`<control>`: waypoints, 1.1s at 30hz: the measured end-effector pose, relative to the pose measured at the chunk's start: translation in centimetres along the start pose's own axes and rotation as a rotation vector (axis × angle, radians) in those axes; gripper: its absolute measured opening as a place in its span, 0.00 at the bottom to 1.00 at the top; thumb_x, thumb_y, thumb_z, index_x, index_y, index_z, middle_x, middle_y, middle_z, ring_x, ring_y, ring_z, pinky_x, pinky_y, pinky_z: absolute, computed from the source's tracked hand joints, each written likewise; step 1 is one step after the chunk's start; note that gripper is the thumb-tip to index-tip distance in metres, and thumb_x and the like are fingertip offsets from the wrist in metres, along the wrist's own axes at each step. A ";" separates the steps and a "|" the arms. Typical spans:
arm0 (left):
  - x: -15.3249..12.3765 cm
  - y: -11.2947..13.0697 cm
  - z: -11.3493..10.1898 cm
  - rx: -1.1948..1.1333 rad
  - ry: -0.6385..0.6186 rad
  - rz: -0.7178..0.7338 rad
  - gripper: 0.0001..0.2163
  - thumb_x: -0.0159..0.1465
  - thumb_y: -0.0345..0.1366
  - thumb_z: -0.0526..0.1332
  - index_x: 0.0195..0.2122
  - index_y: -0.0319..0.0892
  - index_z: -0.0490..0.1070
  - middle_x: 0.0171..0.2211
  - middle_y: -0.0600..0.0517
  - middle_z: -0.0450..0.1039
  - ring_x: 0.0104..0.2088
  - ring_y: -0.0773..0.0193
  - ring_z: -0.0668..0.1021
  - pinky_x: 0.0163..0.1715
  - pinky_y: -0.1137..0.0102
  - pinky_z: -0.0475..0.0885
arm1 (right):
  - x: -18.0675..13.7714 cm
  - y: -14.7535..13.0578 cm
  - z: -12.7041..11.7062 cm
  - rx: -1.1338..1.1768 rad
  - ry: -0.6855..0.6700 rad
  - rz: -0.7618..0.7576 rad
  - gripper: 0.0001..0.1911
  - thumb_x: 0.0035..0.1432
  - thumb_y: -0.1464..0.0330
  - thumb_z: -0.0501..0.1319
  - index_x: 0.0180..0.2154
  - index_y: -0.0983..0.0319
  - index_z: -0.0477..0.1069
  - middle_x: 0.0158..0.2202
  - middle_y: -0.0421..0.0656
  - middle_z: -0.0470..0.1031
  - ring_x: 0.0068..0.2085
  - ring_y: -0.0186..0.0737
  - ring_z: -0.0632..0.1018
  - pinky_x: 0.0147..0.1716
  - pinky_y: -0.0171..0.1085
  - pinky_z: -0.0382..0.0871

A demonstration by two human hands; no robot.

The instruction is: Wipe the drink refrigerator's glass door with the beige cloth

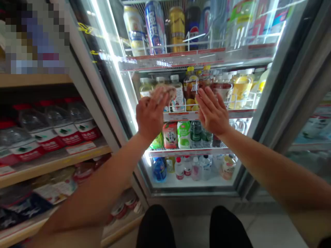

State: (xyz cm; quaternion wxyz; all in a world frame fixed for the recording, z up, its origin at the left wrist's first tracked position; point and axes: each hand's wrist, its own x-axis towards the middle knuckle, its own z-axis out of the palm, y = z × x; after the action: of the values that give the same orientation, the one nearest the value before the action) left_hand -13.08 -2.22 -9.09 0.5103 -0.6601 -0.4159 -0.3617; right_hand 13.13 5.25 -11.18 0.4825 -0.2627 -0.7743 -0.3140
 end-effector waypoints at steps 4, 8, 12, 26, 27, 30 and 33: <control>-3.3 2.4 0.2 -0.042 -0.073 0.567 0.22 0.72 0.28 0.58 0.64 0.58 0.68 0.63 0.56 0.72 0.49 0.61 0.77 0.54 0.59 0.73 | -0.3 0.2 0.2 -0.010 0.009 -0.018 0.35 0.72 0.69 0.48 0.75 0.51 0.40 0.73 0.41 0.58 0.74 0.50 0.56 0.73 0.60 0.49; -2.2 0.1 -0.4 0.059 -0.015 0.326 0.19 0.72 0.28 0.58 0.61 0.52 0.71 0.63 0.54 0.72 0.50 0.57 0.77 0.51 0.58 0.74 | -0.5 0.3 0.2 -0.036 0.023 -0.035 0.35 0.72 0.69 0.48 0.75 0.50 0.38 0.73 0.40 0.57 0.74 0.50 0.55 0.73 0.60 0.50; -2.5 -1.3 -0.4 0.069 0.085 0.050 0.24 0.72 0.26 0.56 0.67 0.54 0.66 0.64 0.50 0.72 0.52 0.54 0.78 0.50 0.56 0.74 | -0.6 0.4 0.3 -0.070 0.088 -0.094 0.38 0.72 0.70 0.49 0.75 0.51 0.32 0.74 0.41 0.57 0.74 0.48 0.55 0.73 0.58 0.52; -6.4 -1.4 -0.5 0.028 0.078 0.204 0.18 0.72 0.27 0.59 0.61 0.49 0.71 0.61 0.52 0.75 0.48 0.57 0.78 0.49 0.59 0.75 | -0.7 0.4 0.4 -0.021 0.075 -0.061 0.36 0.72 0.70 0.48 0.75 0.50 0.38 0.74 0.41 0.58 0.74 0.50 0.56 0.73 0.60 0.51; -7.0 -1.1 -0.6 -0.001 0.039 0.300 0.18 0.73 0.28 0.59 0.61 0.51 0.71 0.60 0.54 0.76 0.49 0.58 0.78 0.50 0.59 0.75 | -0.8 0.4 0.5 -0.018 0.081 -0.065 0.36 0.72 0.70 0.49 0.75 0.50 0.37 0.74 0.41 0.58 0.74 0.50 0.56 0.73 0.60 0.51; -7.9 -1.5 -0.7 -0.045 -0.061 0.571 0.17 0.73 0.30 0.60 0.60 0.57 0.71 0.61 0.62 0.75 0.52 0.63 0.78 0.57 0.61 0.74 | -0.8 0.4 0.6 -0.003 0.079 -0.066 0.37 0.72 0.70 0.49 0.75 0.49 0.37 0.74 0.40 0.57 0.74 0.50 0.56 0.73 0.60 0.50; -6.7 -4.1 -0.9 0.038 0.009 0.387 0.17 0.74 0.30 0.57 0.61 0.53 0.72 0.63 0.60 0.72 0.54 0.63 0.78 0.59 0.62 0.73 | -0.9 0.5 0.6 -0.006 0.093 -0.081 0.37 0.71 0.71 0.49 0.75 0.49 0.37 0.74 0.41 0.56 0.74 0.51 0.56 0.73 0.60 0.50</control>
State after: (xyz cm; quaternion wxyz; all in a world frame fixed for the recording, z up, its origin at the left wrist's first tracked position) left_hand -19.53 -3.74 -13.41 0.5847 -0.7163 -0.2856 -0.2520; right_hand 13.44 5.93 -12.09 0.5043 -0.2178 -0.7600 -0.3473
